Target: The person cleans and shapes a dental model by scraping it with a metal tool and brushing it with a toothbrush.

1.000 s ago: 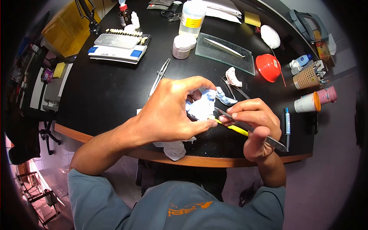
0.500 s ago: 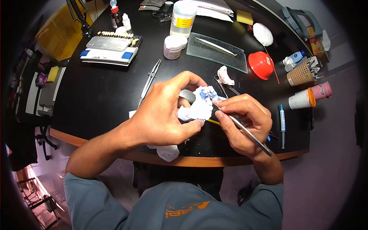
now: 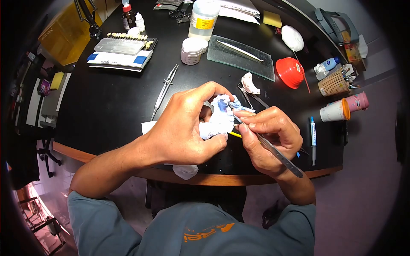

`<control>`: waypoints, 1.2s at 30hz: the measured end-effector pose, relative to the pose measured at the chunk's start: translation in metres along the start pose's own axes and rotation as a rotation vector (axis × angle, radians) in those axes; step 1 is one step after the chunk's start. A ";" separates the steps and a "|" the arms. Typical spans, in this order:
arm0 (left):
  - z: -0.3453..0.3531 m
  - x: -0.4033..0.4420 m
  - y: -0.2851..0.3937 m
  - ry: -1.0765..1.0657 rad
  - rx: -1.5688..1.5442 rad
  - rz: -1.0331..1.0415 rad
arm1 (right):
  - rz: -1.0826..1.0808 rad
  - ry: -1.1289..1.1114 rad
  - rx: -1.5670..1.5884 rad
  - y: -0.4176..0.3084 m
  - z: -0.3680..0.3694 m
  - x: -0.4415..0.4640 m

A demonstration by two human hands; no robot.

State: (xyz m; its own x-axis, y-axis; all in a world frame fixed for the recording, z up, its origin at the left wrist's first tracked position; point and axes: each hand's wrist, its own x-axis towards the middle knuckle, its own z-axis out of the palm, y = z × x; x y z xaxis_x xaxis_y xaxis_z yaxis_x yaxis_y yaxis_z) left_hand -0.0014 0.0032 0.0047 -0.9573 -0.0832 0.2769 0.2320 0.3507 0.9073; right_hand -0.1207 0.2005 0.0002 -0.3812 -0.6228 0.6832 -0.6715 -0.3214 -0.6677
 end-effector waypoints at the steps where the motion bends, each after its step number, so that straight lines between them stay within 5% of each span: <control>1: 0.000 0.000 0.001 0.000 -0.009 -0.012 | 0.004 0.002 -0.001 0.000 0.000 0.000; 24: 0.006 0.002 -0.003 0.103 -0.179 0.077 | -0.042 -0.004 0.006 -0.007 0.000 0.001; 31: 0.005 0.001 -0.004 0.135 -0.026 0.131 | -0.011 -0.013 0.051 -0.005 0.002 -0.001; 36: -0.006 0.004 -0.006 0.032 -0.124 0.081 | -0.063 -0.066 0.069 -0.007 0.001 0.002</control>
State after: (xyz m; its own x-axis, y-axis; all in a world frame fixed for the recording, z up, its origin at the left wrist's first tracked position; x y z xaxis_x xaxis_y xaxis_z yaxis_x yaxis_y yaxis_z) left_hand -0.0055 -0.0050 0.0027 -0.9290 -0.0893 0.3591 0.3299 0.2395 0.9131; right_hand -0.1159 0.2006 0.0059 -0.2949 -0.6449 0.7051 -0.6464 -0.4088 -0.6442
